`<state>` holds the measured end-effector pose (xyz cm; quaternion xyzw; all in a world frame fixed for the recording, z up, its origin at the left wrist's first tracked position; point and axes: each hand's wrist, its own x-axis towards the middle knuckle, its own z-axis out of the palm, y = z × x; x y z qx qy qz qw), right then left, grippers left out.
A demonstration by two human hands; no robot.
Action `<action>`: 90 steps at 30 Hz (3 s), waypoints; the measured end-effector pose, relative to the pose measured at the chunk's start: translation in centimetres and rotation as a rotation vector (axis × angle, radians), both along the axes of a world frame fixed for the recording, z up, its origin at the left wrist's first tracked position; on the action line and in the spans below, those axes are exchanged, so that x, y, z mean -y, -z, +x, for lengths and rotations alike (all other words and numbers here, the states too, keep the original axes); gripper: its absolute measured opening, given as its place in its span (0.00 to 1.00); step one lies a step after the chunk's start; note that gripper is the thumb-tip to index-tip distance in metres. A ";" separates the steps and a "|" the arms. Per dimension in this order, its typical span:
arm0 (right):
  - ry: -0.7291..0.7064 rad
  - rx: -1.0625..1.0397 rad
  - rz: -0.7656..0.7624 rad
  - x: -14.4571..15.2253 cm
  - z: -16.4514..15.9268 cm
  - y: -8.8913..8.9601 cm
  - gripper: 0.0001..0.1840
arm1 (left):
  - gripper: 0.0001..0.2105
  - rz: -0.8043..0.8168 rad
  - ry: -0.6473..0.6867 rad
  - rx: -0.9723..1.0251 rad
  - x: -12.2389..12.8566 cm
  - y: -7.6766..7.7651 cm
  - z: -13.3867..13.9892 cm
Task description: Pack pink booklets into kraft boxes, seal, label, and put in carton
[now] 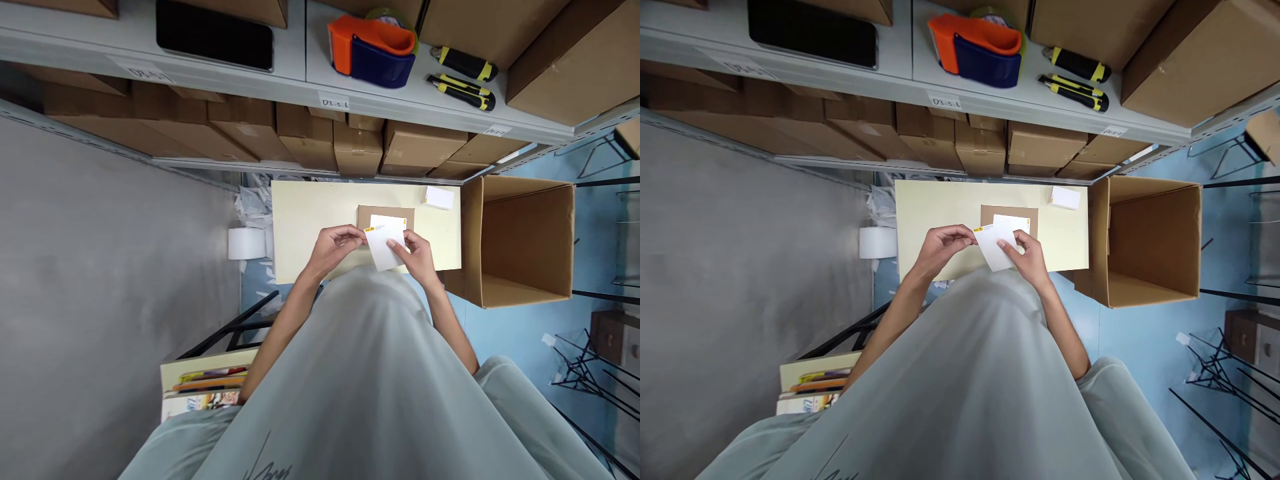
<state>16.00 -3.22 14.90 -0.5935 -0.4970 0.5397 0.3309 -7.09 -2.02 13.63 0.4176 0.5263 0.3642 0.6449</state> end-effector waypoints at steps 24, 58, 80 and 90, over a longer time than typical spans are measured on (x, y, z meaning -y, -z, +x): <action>-0.022 -0.106 -0.014 -1.8 3.6 1.3 0.29 | 0.14 -0.021 -0.136 0.058 -0.6 0.3 3.9; 0.022 -0.112 -0.016 -0.9 3.1 0.4 0.30 | 0.20 -0.033 -0.128 0.072 1.2 1.1 3.0; -0.006 -0.048 -0.045 -0.1 1.4 0.1 0.29 | 0.25 -0.025 -0.155 0.078 0.9 2.5 1.1; -0.027 -0.043 -0.043 -0.1 1.0 0.2 0.29 | 0.25 -0.035 -0.146 0.080 1.0 2.6 0.5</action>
